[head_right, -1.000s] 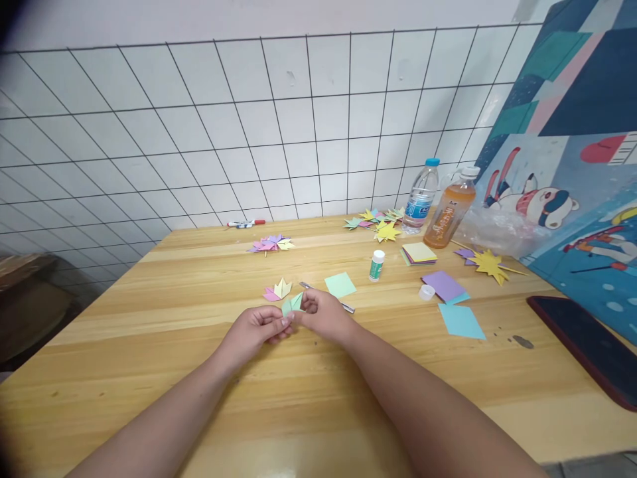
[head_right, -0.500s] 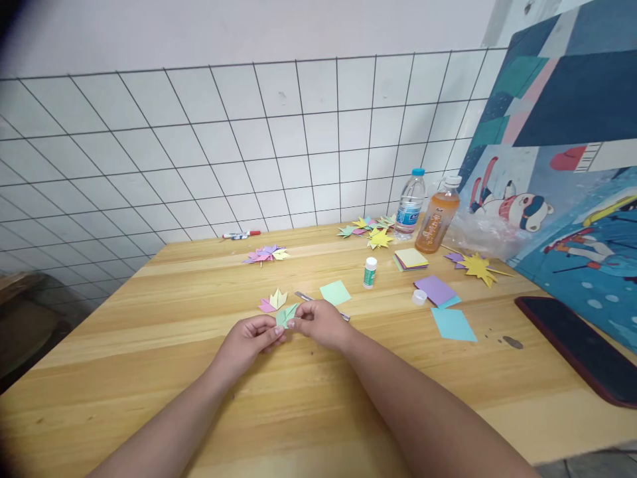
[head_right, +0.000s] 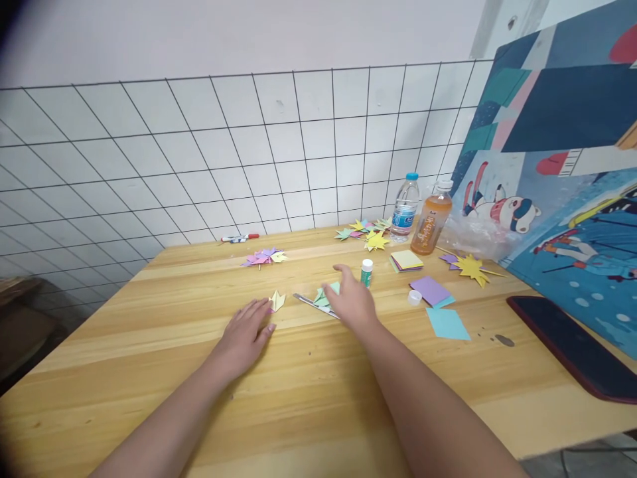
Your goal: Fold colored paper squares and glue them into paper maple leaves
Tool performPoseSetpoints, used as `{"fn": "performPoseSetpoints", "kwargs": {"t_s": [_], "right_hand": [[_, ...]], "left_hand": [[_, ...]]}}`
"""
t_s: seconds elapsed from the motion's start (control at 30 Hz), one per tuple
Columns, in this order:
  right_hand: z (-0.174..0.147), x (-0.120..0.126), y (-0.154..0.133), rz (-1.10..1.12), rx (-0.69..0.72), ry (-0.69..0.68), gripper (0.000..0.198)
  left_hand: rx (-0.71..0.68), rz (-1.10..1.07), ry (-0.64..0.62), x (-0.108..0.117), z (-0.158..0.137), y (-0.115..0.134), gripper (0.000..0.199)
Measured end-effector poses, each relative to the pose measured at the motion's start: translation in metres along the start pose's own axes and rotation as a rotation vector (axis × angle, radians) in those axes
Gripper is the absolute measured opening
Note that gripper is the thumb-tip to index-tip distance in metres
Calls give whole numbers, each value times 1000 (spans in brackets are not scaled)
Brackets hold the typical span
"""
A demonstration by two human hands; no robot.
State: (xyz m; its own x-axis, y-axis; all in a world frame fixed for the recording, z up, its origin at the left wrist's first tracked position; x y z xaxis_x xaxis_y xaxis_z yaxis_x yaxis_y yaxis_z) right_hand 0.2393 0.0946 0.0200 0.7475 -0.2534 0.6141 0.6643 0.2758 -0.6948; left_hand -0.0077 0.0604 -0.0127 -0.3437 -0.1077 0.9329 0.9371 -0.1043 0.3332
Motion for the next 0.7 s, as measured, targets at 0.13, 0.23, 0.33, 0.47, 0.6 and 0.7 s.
{"fn": "performPoseSetpoints", "kwargs": {"t_s": [0.13,0.23,0.33,0.47,0.6,0.7], "right_hand": [[-2,36,16,-25,-42,585,32],[-3,43,26,-82,-36,773,53],[6,34,40,-190,-95,650,74],[17,16,63,-172,-217,331,60],[20,10,60,-99,-223,206,42],[18,15,33,-6,-83,243,59]], "left_hand": [[8,7,17,2,-3,4,41],[-1,-12,30,4,-5,7,39],[-25,-52,25,6,-6,11,37],[-79,-167,-33,8,-10,21,40],[-76,-227,14,19,-13,23,39],[-134,-159,51,25,-13,24,34]]}}
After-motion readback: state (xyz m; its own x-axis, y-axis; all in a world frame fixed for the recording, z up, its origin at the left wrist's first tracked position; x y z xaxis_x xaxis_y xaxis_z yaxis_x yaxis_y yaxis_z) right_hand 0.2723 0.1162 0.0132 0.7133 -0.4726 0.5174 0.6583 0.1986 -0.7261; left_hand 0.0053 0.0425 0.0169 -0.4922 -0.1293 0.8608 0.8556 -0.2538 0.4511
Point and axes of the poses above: each hand's wrist, its own z-axis towards the middle knuckle, its own x-axis out of the back of the hand, y = z × x, the point moved 5 cm from there along z, towards the middle knuckle, and after that the axes turned 11 degrees about x, right-handed, at the moved point
